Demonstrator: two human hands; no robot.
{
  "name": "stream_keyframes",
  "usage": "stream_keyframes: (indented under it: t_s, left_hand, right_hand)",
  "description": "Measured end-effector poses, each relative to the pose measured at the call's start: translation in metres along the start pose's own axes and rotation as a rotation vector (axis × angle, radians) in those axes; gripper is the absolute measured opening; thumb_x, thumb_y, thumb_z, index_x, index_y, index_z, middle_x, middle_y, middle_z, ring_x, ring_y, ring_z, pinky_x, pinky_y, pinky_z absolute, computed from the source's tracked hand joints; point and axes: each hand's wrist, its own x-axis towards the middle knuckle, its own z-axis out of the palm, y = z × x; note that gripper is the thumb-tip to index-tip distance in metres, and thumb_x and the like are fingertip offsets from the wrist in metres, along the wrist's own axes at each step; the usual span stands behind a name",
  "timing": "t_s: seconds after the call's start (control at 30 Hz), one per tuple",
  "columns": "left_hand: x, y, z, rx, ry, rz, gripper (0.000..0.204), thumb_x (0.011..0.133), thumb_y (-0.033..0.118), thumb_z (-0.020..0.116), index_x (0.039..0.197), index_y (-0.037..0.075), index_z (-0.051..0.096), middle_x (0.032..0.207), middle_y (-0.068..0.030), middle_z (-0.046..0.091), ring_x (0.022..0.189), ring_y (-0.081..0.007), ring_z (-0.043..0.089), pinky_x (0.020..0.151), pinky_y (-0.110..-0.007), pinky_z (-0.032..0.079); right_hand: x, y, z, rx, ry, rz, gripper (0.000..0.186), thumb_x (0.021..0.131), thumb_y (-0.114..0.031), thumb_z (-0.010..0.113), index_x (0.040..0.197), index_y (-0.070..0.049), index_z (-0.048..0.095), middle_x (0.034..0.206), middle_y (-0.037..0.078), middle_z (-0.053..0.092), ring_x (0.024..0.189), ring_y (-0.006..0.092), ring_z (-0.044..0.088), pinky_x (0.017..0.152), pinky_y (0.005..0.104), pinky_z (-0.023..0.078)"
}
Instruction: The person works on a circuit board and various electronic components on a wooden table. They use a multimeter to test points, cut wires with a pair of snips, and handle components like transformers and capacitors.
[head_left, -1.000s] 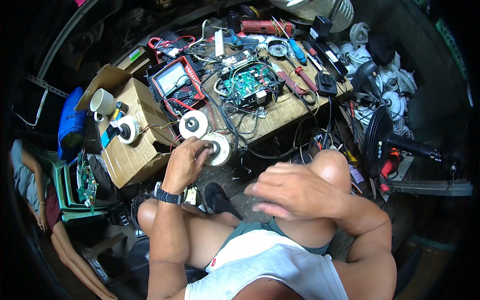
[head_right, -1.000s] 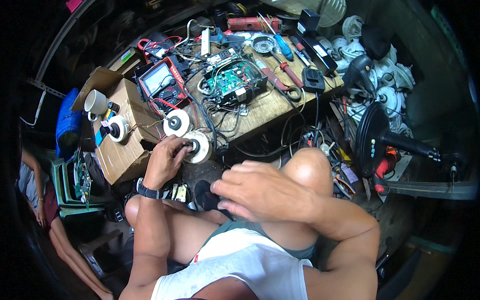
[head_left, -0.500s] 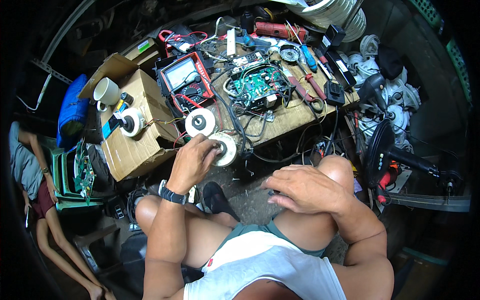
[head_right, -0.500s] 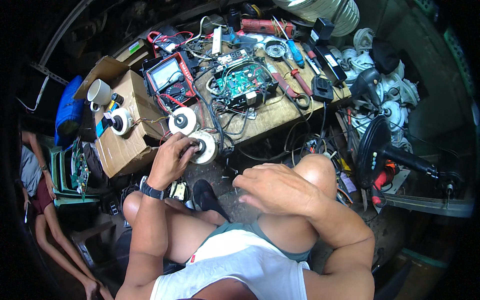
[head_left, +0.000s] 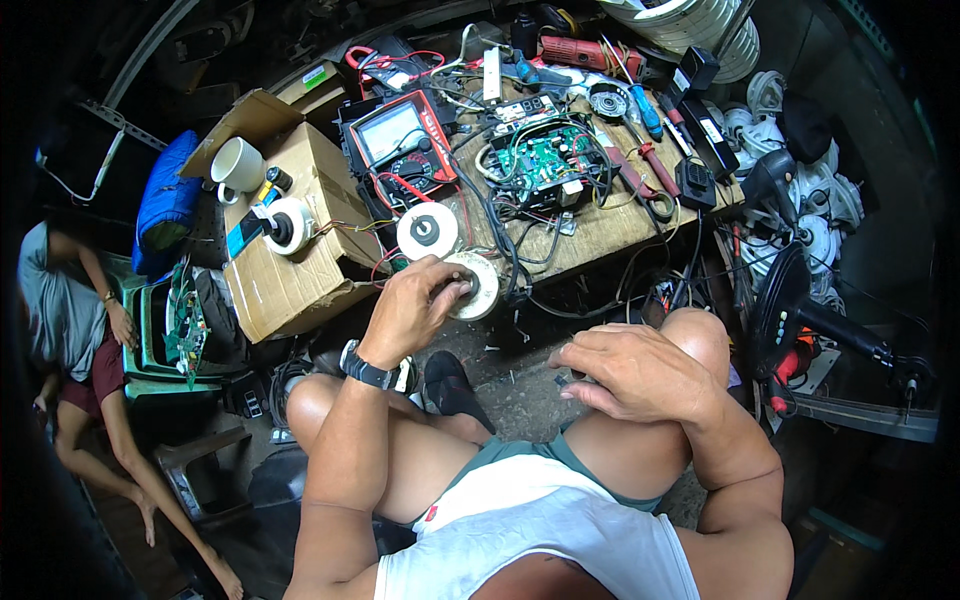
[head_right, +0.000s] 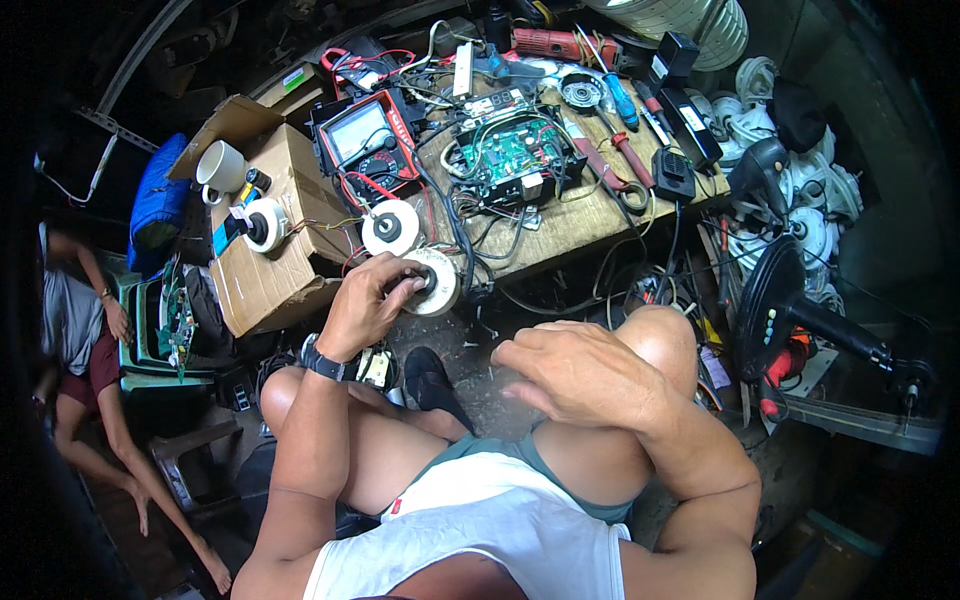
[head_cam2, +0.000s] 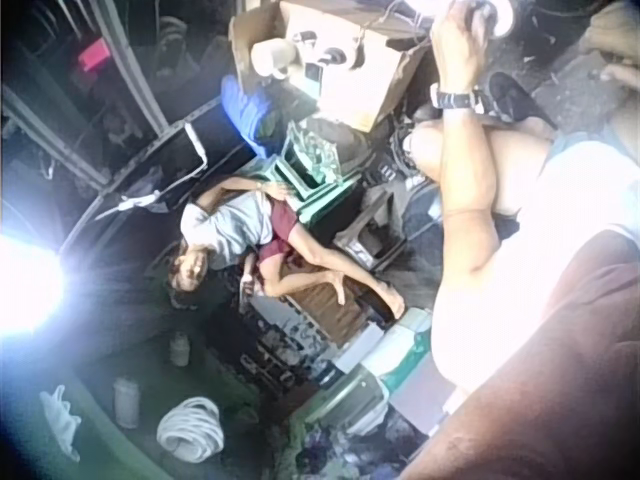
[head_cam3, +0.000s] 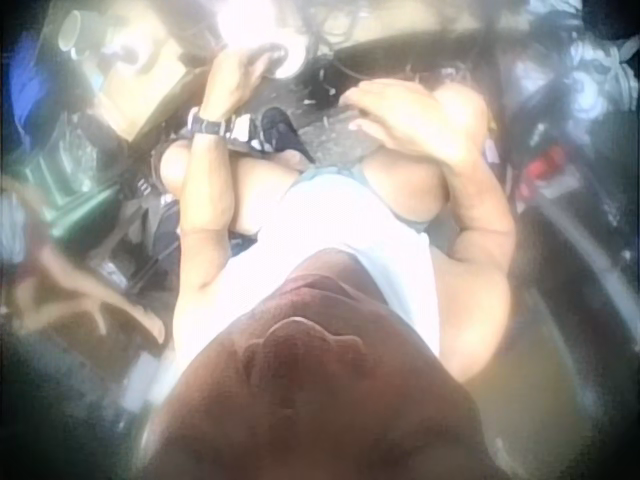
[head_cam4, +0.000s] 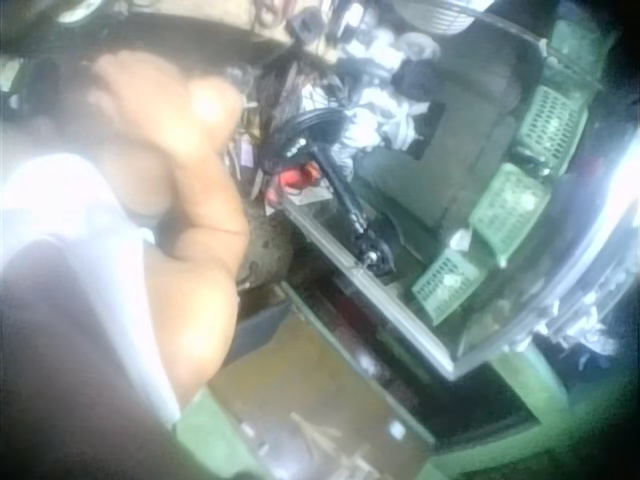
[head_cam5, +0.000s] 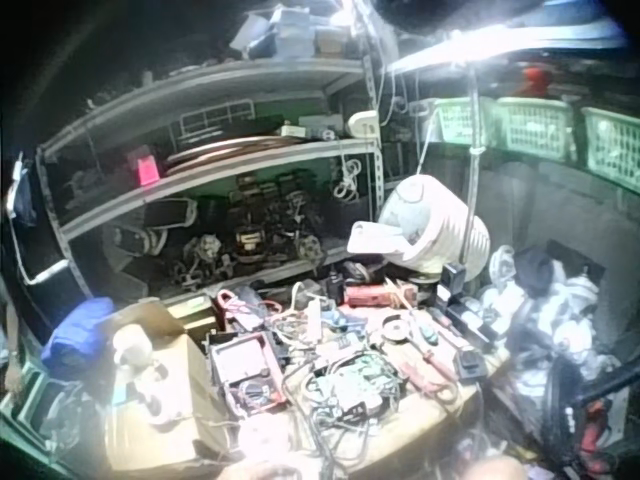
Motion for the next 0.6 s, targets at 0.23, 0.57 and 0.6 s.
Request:
stream_keyframes:
  t_s: [0.23,0.57,0.6]
  left_hand:
    - [0.0001,-0.0043,0.0033,-0.047,0.01,-0.005,0.021,0.097,0.012,0.074,0.116,0.003,0.077,0.1,-0.0129,0.074,0.09,-0.0286,0.073,0.082,-0.037,0.056]
    - [-0.0001,-0.0035,0.005,-0.093,0.031,-0.008,0.019,0.098,0.011,0.073,0.114,0.002,0.076,0.098,-0.0126,0.074,0.089,-0.0257,0.073,0.082,-0.037,0.056]
    - [0.0,-0.0025,0.0051,-0.095,0.04,-0.008,0.019,0.098,0.011,0.073,0.114,0.001,0.076,0.098,-0.0127,0.074,0.089,-0.0255,0.073,0.082,-0.037,0.056]
  right_hand:
    - [-0.0014,0.0009,0.0007,-0.015,0.0,-0.011,0.032,0.093,-0.023,0.076,0.118,-0.005,0.066,0.102,0.014,0.069,0.099,0.0374,0.07,0.087,0.0478,0.056]
    - [-0.0014,-0.0012,-0.0007,0.005,-0.01,0.011,0.032,0.093,-0.025,0.076,0.117,-0.005,0.067,0.102,0.015,0.07,0.101,0.0387,0.07,0.089,0.0494,0.056]
    - [-0.0016,-0.0011,-0.0008,0.005,-0.01,0.011,0.032,0.093,-0.025,0.076,0.117,-0.005,0.067,0.102,0.015,0.07,0.101,0.0388,0.07,0.089,0.0494,0.056]
